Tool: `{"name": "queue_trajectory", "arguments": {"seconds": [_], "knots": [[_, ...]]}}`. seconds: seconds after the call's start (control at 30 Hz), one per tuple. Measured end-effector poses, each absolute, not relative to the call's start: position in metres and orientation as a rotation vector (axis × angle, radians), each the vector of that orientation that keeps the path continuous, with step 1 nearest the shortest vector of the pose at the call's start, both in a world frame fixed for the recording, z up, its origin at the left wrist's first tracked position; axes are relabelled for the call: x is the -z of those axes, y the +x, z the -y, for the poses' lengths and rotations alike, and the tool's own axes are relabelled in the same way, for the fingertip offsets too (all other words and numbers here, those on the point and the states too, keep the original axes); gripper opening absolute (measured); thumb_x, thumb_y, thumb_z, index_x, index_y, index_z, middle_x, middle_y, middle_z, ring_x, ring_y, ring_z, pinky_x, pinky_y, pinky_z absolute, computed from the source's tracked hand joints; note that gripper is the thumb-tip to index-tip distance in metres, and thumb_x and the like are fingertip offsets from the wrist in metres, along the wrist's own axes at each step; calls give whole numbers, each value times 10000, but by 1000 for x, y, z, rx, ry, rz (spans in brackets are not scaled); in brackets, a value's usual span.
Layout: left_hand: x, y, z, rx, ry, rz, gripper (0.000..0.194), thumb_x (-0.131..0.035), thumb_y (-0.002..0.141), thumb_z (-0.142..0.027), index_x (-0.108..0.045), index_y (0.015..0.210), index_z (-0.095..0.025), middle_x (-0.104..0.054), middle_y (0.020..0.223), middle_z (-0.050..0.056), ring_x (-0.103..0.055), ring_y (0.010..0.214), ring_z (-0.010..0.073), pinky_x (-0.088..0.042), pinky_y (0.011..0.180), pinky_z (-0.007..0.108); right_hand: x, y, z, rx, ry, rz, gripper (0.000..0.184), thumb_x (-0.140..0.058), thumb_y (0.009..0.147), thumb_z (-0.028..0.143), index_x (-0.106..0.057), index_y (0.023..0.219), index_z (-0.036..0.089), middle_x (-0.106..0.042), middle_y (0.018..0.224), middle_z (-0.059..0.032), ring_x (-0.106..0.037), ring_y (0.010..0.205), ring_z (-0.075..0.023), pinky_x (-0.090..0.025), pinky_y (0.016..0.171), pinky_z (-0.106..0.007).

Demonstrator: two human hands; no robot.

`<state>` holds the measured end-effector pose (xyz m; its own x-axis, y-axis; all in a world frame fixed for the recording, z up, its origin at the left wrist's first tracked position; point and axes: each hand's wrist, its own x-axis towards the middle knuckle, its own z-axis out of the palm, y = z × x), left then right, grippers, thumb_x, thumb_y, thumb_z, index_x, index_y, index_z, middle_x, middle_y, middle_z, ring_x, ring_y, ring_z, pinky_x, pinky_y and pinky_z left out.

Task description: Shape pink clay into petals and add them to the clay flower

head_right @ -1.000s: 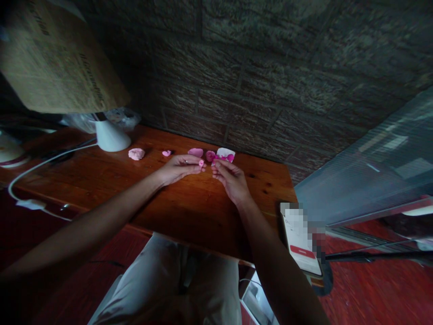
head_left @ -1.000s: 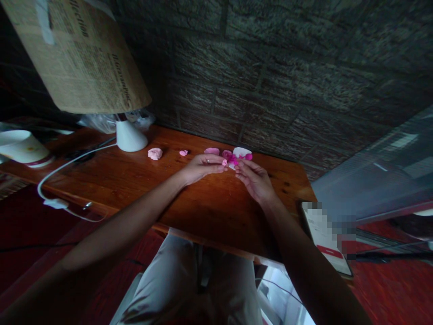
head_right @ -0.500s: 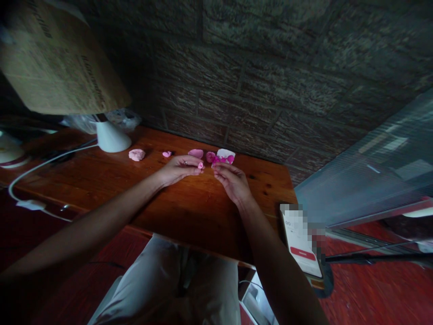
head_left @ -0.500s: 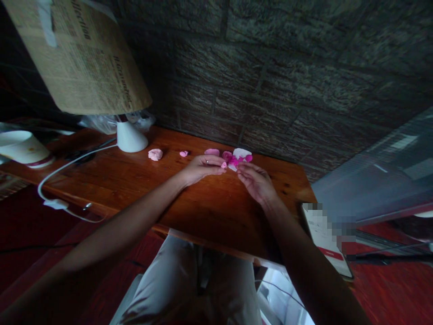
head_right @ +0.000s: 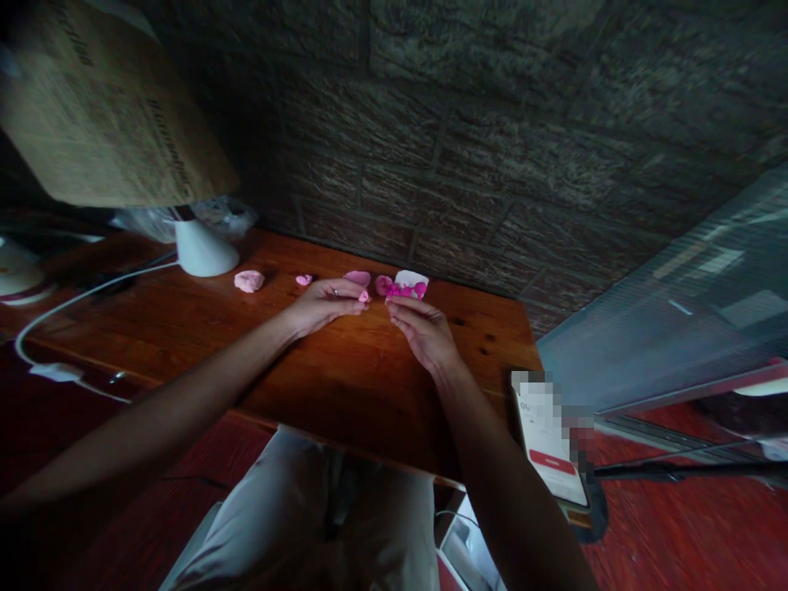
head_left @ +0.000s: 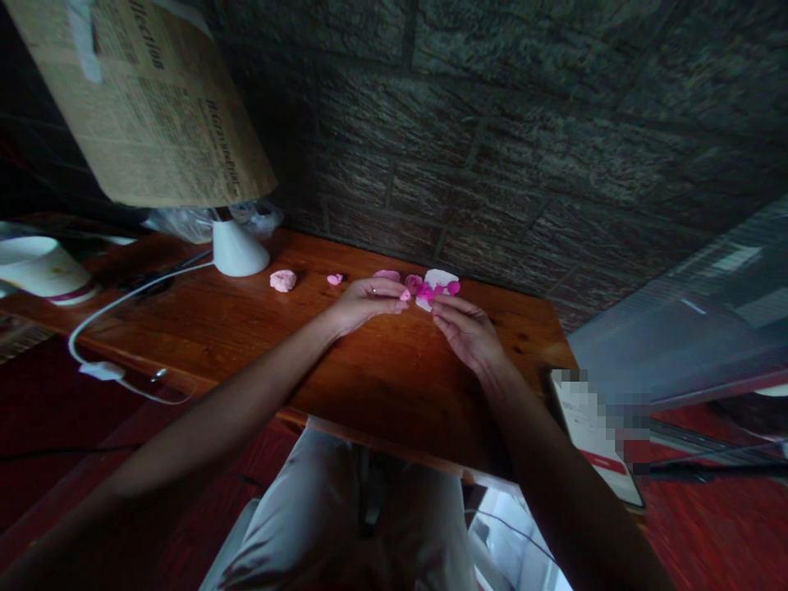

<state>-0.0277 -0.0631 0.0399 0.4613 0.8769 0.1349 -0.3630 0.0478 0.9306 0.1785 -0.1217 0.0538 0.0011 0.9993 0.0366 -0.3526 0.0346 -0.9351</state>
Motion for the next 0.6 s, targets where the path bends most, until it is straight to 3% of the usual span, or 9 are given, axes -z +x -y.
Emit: {"name": "queue_trajectory", "arguments": {"seconds": [0.17, 0.43, 0.6], "knots": [[-40, -28, 61, -1074, 1103, -615, 372, -957, 539, -210, -792, 866, -145, -787, 933, 64, -718, 784, 119, -572, 728, 238, -55, 176, 122, -1281, -921, 937, 262, -946, 505, 307, -813, 729, 287, -790, 788, 9, -695, 761, -147, -561, 725, -276], [-46, -35, 57, -1156, 1021, -694, 376, -930, 584, -188, -774, 924, -151, -797, 941, 57, -734, 812, 120, -546, 694, 193, -47, 177, 121, -1312, -937, 969, 288, -947, 558, 348, -819, 807, 281, -802, 891, -13, -713, 870, -170, -551, 872, -342], [-52, -42, 54, -1260, 947, -692, 393, -956, 546, -219, -769, 887, -156, -804, 897, 54, -750, 807, 142, -526, 695, 200, -47, 177, 119, -1340, -910, 977, 316, -949, 550, 312, -818, 832, 261, -787, 849, -9, -680, 783, -134, -543, 785, -296]]}}
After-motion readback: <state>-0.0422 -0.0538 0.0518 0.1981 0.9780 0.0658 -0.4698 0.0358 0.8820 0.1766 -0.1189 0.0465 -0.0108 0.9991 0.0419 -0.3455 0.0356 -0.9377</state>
